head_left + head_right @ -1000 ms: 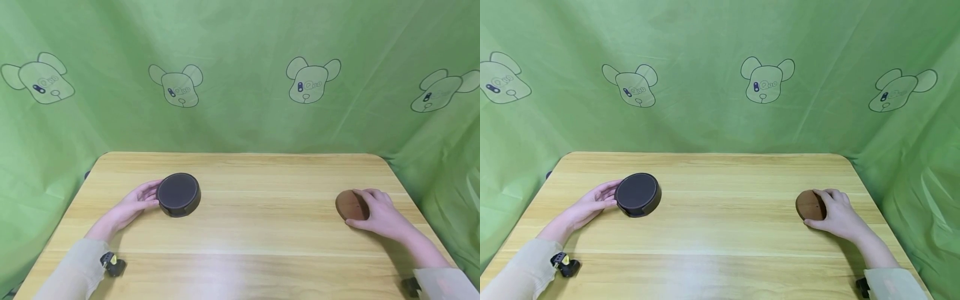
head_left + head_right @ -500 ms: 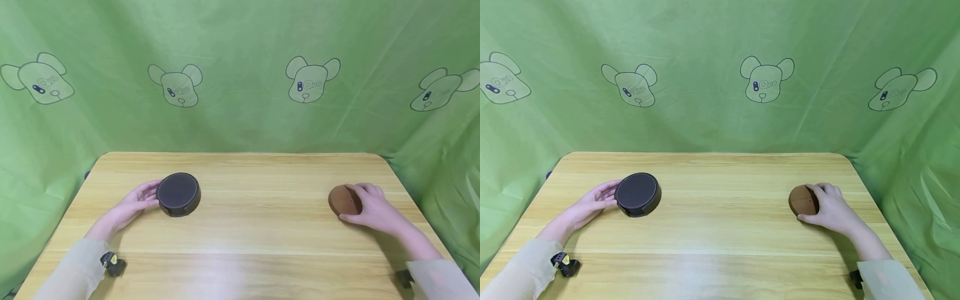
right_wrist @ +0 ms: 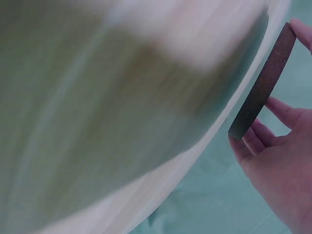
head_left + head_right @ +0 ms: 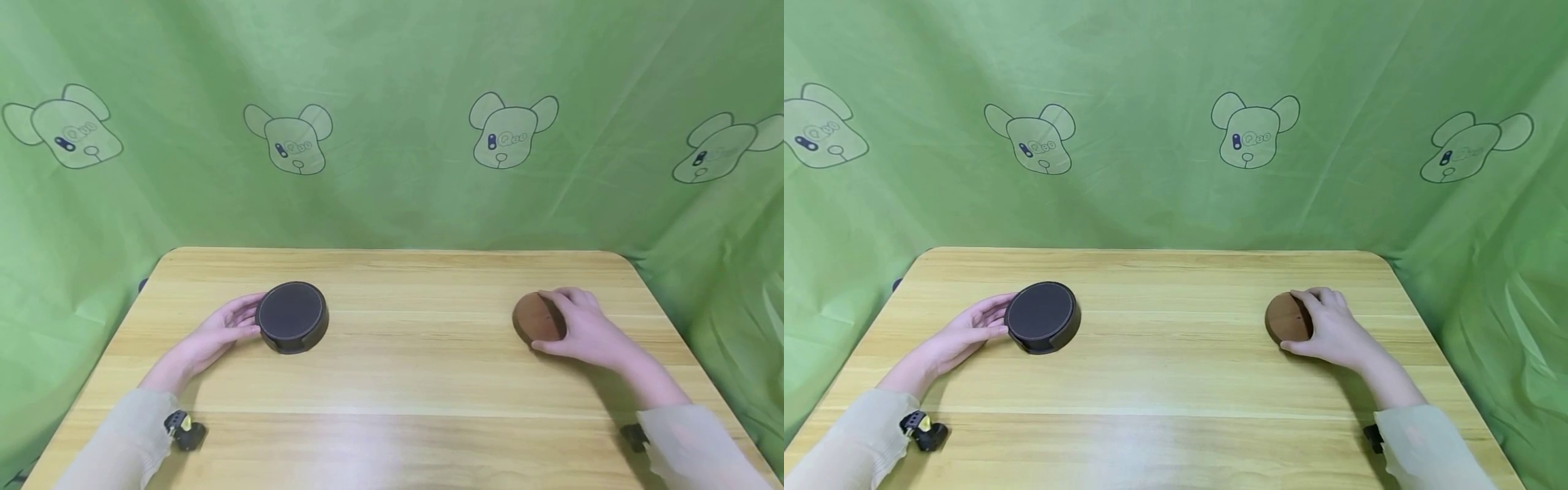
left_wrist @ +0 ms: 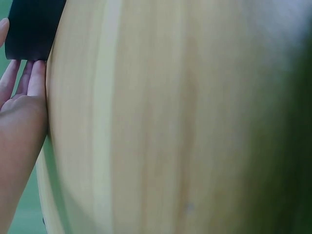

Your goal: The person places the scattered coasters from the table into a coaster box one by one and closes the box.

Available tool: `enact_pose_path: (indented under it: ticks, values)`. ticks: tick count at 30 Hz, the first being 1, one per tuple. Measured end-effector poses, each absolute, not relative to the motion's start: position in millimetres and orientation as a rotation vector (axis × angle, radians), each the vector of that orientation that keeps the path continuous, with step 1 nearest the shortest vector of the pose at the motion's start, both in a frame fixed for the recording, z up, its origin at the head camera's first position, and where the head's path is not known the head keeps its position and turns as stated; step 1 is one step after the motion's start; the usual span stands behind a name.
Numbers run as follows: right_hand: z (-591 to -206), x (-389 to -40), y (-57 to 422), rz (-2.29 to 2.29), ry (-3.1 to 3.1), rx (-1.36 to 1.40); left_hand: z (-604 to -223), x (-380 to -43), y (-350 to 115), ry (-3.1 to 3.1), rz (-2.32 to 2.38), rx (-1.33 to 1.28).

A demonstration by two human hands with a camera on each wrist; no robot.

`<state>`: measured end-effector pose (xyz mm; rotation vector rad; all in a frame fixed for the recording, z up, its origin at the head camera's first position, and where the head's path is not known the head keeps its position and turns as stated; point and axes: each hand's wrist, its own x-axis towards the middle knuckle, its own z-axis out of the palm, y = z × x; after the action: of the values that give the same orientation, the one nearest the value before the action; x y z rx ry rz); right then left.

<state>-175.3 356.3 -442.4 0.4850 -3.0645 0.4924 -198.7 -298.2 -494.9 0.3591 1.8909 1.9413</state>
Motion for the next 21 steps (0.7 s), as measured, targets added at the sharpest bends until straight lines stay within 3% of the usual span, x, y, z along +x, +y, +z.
enact_pose_path:
  ticks: [21]
  values:
    - [-434.0, -201.7, 296.8, 0.573, -3.081, 0.585, -492.9, -197.5, -297.3, 1.9, 1.934, 0.357]
